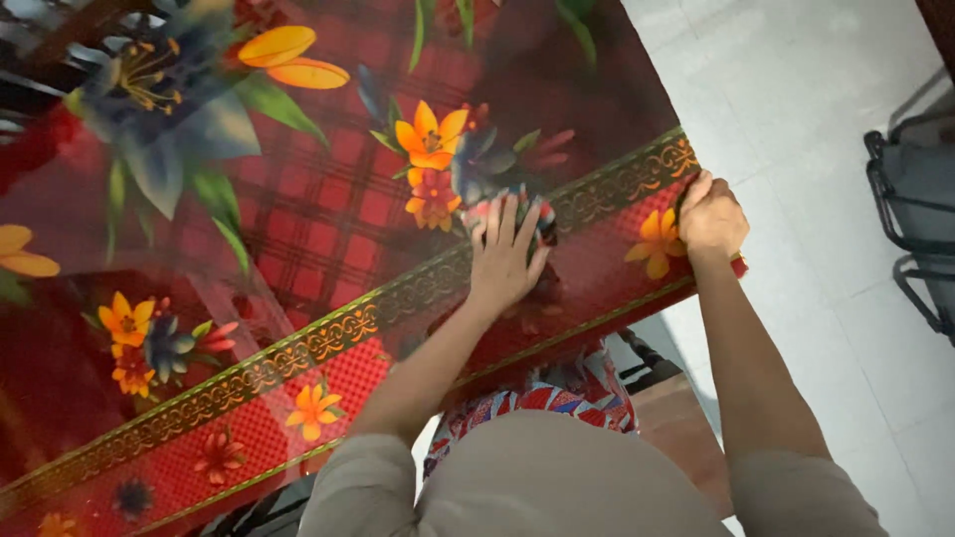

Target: Wiping down a floral-patterned table with a cleaning cloth.

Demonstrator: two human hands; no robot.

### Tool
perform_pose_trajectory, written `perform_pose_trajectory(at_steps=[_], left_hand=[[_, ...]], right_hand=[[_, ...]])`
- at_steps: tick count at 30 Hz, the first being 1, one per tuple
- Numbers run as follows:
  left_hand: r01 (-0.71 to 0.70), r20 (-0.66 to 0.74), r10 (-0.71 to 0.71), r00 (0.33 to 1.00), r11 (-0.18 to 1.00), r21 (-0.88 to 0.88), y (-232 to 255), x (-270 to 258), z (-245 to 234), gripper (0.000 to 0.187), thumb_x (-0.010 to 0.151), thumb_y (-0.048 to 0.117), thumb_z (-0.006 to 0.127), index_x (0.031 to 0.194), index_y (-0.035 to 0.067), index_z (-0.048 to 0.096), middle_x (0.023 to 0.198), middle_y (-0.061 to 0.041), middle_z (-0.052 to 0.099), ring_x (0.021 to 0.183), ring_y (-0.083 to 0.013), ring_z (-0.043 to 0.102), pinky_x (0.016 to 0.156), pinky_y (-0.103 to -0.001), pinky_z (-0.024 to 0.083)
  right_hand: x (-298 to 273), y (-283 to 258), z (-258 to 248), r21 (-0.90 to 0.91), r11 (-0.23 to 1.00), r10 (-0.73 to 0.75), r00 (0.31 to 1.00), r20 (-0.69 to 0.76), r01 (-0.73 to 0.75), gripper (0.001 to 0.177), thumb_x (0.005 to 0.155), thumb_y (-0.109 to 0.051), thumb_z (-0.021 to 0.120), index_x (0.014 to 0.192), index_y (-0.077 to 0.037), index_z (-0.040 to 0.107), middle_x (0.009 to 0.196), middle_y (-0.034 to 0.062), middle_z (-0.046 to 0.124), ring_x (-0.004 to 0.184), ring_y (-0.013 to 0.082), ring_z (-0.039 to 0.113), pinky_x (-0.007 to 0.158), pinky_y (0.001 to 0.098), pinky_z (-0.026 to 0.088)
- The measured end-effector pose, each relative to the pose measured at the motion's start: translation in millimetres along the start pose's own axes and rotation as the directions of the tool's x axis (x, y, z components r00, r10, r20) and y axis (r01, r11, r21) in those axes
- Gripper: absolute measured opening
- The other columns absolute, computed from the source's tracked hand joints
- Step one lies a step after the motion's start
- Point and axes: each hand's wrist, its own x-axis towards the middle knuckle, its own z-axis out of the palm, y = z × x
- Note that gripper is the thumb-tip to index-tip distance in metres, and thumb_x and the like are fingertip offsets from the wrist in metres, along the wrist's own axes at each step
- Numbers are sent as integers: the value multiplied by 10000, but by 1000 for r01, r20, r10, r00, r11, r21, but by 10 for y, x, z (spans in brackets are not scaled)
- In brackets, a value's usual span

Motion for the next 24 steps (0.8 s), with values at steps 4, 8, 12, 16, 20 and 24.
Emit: perform_pose_trajectory(at_steps=[4, 8, 12, 16, 20, 24], left_hand=[[-18, 16, 17, 1000, 997, 76, -75, -113, 40, 697, 998, 431, 645, 1582, 141, 402, 1629, -202, 333, 1524, -395, 283, 1167, -539, 243], [-22, -32, 26, 999, 994, 110, -141, 280, 121, 704, 992, 427, 666, 1583, 127, 429, 1627, -234, 361, 1523, -410, 295, 1104, -521, 269], [83, -12, -82, 997, 994, 67, -278, 1127, 273, 717, 943, 443, 667, 1552, 135, 447, 1587, -217, 379, 1504, -434, 297, 1092, -544, 294], [35, -160, -10, 987, 987, 154, -445, 1779, 427, 700, 1011, 454, 638, 1597, 152, 401, 1647, -214, 315, 1539, -425, 268, 1118, -565, 318], [93, -74, -77, 994, 962, 255, -580, 2412, 593, 706, 983, 520, 611, 1572, 189, 406, 1614, -188, 301, 1504, -428, 242, 1106, -639, 283], [92, -168, -53, 984, 968, 232, -744, 2825, 817, 663, 1072, 500, 576, 1615, 173, 383, 1654, -209, 263, 1532, -434, 195, 1090, -574, 293]], right_hand=[[-47, 22, 46, 3, 1000, -26, 997, -71, 27, 511, 1154, -410, 398, 990, -14, 675, 946, 265, 715, 861, 476, 675, 804, 571, 517], [-10, 108, 179, -33, 997, -68, 982, -176, 63, 458, 1145, -371, 469, 938, -30, 694, 880, 228, 722, 773, 437, 684, 734, 541, 543], [-10, 138, 189, -57, 996, -73, 982, -173, 64, 426, 1136, -349, 483, 938, -44, 706, 859, 206, 723, 743, 411, 685, 706, 523, 548], [15, 136, 183, -62, 996, -75, 989, -129, 67, 412, 1123, -326, 478, 925, -45, 705, 845, 188, 718, 723, 394, 678, 681, 517, 541], [0, 94, 106, -58, 996, -79, 993, -93, 74, 411, 1128, -317, 487, 909, -41, 699, 828, 186, 707, 699, 389, 664, 645, 513, 530], [-3, 70, 74, -34, 994, -104, 988, -112, 101, 404, 1128, -306, 499, 901, -37, 697, 809, 189, 703, 666, 382, 661, 608, 496, 529]])
